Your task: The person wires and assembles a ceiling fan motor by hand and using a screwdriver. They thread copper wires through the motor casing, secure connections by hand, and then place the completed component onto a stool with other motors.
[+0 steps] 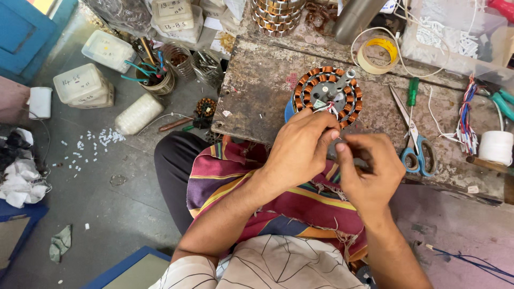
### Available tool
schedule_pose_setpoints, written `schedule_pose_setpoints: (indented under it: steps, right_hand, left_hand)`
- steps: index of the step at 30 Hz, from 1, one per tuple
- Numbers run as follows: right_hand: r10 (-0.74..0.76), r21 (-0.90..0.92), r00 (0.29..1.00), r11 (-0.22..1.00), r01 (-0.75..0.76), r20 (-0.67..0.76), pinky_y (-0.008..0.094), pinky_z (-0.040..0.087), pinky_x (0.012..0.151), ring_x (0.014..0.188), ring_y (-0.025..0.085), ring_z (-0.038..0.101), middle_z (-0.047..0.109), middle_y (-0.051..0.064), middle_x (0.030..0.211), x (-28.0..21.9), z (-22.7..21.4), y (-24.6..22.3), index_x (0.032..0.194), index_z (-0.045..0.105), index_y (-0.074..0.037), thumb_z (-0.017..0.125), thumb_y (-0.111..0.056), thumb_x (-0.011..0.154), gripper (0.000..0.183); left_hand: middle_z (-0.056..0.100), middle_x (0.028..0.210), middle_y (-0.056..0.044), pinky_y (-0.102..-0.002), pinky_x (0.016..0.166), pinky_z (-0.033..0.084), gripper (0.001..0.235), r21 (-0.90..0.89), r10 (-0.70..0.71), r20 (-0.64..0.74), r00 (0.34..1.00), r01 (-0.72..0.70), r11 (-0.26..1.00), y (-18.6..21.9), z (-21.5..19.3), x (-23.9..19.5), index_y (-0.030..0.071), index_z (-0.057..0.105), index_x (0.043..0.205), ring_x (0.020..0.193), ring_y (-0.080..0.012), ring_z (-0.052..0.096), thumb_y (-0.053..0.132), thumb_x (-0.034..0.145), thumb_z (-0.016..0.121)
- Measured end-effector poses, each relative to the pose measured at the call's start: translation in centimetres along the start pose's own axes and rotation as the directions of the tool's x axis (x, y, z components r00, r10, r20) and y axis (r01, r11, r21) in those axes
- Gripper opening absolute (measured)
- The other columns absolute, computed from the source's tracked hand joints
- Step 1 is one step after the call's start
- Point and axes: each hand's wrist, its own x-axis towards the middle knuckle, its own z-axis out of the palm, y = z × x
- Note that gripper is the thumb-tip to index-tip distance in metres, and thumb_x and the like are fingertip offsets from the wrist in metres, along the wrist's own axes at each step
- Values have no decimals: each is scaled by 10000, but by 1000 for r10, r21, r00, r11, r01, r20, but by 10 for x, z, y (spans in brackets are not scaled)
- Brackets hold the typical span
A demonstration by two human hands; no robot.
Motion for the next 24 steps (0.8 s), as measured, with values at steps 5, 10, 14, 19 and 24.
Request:
schedule_pose_setpoints:
  steps: [5, 10, 14, 19, 24]
  right_hand:
    - [120, 101, 993, 988, -120, 10, 262, 476, 572, 666, 157, 625, 630, 85, 879, 4, 1, 20, 993, 672, 32, 704, -32, 1007, 72]
    - [545, 632, 796, 526, -569, 263, 268, 427, 444, 548, 163, 583, 598, 76, 719, 4, 1, 40, 977, 682, 10, 676, -90, 990, 101]
    - [419, 492, 905, 773, -400, 76, 278, 467, 511, 622, 174, 609, 608, 96, 807, -6, 4, 25, 1075, 675, 6, 678, -81, 1015, 106]
    - [-318, -331, 948, 898, 290, -31, 322, 545, 711, 839, 257, 680, 650, 155, 1095, -1, 9, 11, 1125, 674, 1, 760, 20, 997, 155]
    - [-294, -279, 953, 924, 262, -76, 336, 544, 725, 860, 272, 672, 641, 162, 1056, 4, 13, 12, 1094, 644, 35, 744, 23, 977, 154]
  left_hand:
    - [665, 929, -102, -458, 829, 476, 36, 17, 3, 10, 1000, -3, 1000, 0, 0, 0, 49, 627, 983, 913, -347, 599, 48, 958, 653]
    - [673, 915, -93, -450, 823, 473, 29, -5, -6, 20, 1000, 6, 1000, -2, -1, 0, 60, 640, 982, 898, -338, 605, 61, 961, 661]
    - [680, 945, -96, -448, 831, 474, 49, -25, 4, 7, 1000, -4, 1000, -3, -1, 0, 58, 631, 994, 910, -343, 601, 55, 953, 656]
    - [675, 919, -93, -438, 814, 485, 36, -19, -11, 21, 1000, 12, 1000, -3, -1, 1, 56, 631, 991, 900, -332, 611, 61, 972, 661]
    - [682, 935, -95, -429, 807, 493, 39, -32, -12, 23, 1000, 12, 999, -2, -3, 2, 53, 625, 1001, 897, -329, 615, 60, 970, 649]
